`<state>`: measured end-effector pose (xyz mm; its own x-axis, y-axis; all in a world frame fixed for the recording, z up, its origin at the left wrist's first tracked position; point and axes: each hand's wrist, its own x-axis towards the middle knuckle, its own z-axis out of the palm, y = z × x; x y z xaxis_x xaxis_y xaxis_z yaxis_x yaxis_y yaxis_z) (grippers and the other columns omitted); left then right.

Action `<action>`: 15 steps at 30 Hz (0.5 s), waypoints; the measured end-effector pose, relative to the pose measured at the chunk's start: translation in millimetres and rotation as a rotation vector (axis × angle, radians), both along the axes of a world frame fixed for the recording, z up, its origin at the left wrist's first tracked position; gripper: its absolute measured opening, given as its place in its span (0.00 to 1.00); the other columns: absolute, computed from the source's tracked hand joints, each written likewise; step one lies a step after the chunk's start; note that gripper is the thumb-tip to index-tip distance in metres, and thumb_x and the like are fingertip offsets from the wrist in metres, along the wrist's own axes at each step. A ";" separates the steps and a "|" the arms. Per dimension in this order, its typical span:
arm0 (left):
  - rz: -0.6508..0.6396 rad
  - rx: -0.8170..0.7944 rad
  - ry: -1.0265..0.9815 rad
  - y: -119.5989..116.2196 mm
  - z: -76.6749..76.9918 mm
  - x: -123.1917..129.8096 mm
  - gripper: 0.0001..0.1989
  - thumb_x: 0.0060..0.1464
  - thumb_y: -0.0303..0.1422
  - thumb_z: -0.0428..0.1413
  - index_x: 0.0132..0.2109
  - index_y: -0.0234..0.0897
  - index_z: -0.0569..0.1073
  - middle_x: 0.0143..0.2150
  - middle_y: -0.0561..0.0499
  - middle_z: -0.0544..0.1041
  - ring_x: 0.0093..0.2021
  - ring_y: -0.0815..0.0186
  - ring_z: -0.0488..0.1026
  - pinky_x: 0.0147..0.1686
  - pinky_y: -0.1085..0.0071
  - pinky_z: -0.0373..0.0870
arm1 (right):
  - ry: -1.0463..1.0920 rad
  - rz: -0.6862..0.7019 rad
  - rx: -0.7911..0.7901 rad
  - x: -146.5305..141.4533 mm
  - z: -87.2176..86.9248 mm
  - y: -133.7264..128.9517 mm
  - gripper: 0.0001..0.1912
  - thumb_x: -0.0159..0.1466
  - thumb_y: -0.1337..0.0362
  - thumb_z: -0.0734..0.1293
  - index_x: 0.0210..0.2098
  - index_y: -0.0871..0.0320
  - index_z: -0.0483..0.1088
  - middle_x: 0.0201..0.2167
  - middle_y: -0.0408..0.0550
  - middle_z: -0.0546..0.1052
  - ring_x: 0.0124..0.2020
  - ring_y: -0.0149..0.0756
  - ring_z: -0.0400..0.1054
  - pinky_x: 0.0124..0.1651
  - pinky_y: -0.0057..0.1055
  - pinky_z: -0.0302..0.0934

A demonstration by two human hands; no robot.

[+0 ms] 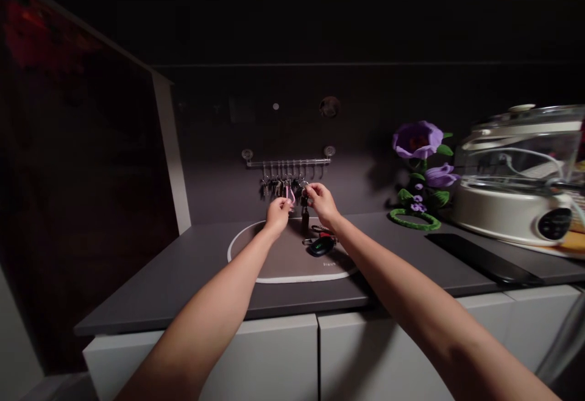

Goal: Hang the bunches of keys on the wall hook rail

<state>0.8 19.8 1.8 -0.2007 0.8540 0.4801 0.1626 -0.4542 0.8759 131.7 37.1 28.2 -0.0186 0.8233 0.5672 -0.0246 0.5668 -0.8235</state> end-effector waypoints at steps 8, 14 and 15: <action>0.168 0.199 0.488 -3.1 -5.2 -1.7 0.09 0.53 0.29 0.47 0.31 0.34 0.72 0.31 0.48 0.75 0.32 0.67 0.70 0.36 0.72 0.63 | -0.007 -0.191 0.021 7.4 34.3 37.6 0.14 0.57 0.54 0.58 0.32 0.59 0.61 0.27 0.42 0.69 0.26 0.26 0.62 0.31 0.25 0.60; 0.201 0.221 0.681 -7.1 -4.6 0.2 0.10 0.54 0.29 0.46 0.34 0.36 0.72 0.36 0.46 0.75 0.37 0.65 0.70 0.38 0.71 0.62 | -0.135 -0.294 0.035 7.9 42.2 61.4 0.14 0.57 0.55 0.56 0.33 0.60 0.63 0.24 0.43 0.69 0.23 0.26 0.62 0.29 0.26 0.60; 0.202 0.223 0.697 -7.2 -4.6 0.3 0.10 0.54 0.29 0.46 0.34 0.36 0.73 0.36 0.46 0.75 0.37 0.65 0.70 0.39 0.71 0.62 | -0.185 -0.315 0.076 7.6 41.9 65.5 0.15 0.57 0.55 0.56 0.33 0.60 0.63 0.23 0.43 0.69 0.22 0.27 0.62 0.29 0.26 0.60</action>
<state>1.1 12.6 -2.8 0.0701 0.7005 0.7102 0.7438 -0.5111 0.4307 139.3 102.6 70.1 0.1211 0.7604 0.6381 0.3061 0.5829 -0.7527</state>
